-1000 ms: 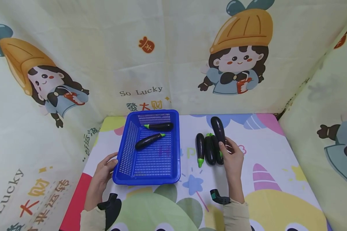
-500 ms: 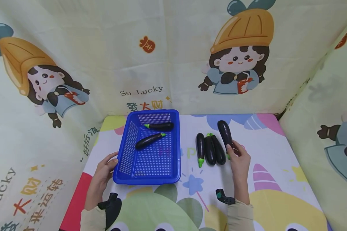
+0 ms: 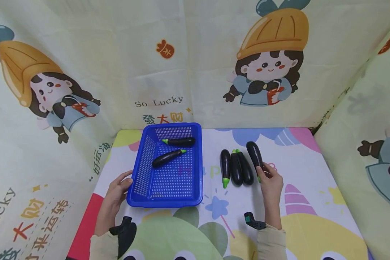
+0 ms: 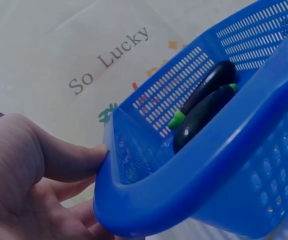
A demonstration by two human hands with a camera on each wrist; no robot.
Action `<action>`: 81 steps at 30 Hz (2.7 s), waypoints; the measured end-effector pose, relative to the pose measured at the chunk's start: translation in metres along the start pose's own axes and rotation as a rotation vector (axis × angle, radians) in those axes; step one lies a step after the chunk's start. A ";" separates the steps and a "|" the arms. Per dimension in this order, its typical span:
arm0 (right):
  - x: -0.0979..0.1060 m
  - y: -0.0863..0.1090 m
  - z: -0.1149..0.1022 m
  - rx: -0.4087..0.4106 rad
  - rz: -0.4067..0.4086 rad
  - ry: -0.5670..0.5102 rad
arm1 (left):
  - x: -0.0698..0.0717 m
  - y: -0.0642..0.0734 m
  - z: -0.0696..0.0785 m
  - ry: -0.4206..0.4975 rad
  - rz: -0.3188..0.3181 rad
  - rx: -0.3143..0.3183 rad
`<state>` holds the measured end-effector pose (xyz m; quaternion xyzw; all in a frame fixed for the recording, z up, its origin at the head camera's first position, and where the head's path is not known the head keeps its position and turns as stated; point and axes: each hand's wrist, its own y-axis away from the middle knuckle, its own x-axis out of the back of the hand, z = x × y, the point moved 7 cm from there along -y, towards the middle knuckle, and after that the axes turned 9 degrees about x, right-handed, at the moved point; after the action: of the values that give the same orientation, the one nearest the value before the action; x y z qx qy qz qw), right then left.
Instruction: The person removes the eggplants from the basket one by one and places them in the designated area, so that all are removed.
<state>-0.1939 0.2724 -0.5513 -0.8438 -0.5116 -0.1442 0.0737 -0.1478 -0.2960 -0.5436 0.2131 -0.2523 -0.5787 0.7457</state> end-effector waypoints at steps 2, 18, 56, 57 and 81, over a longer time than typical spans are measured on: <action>0.001 -0.001 0.003 0.000 -0.006 0.024 | 0.000 0.000 0.000 0.000 -0.002 0.002; -0.003 -0.008 0.013 0.088 -0.031 0.271 | 0.001 0.000 0.000 0.000 -0.001 0.004; -0.013 -0.009 0.025 0.068 -0.144 0.379 | 0.000 0.001 0.000 0.003 -0.009 -0.014; -0.012 -0.009 0.024 0.068 -0.146 0.382 | 0.000 0.001 0.000 0.001 -0.009 -0.014; -0.013 -0.008 -0.028 0.251 -0.111 0.318 | -0.001 0.002 0.001 -0.009 -0.002 -0.022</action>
<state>-0.2111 0.2576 -0.5289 -0.7653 -0.5530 -0.2146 0.2500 -0.1470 -0.2950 -0.5415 0.2025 -0.2488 -0.5833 0.7462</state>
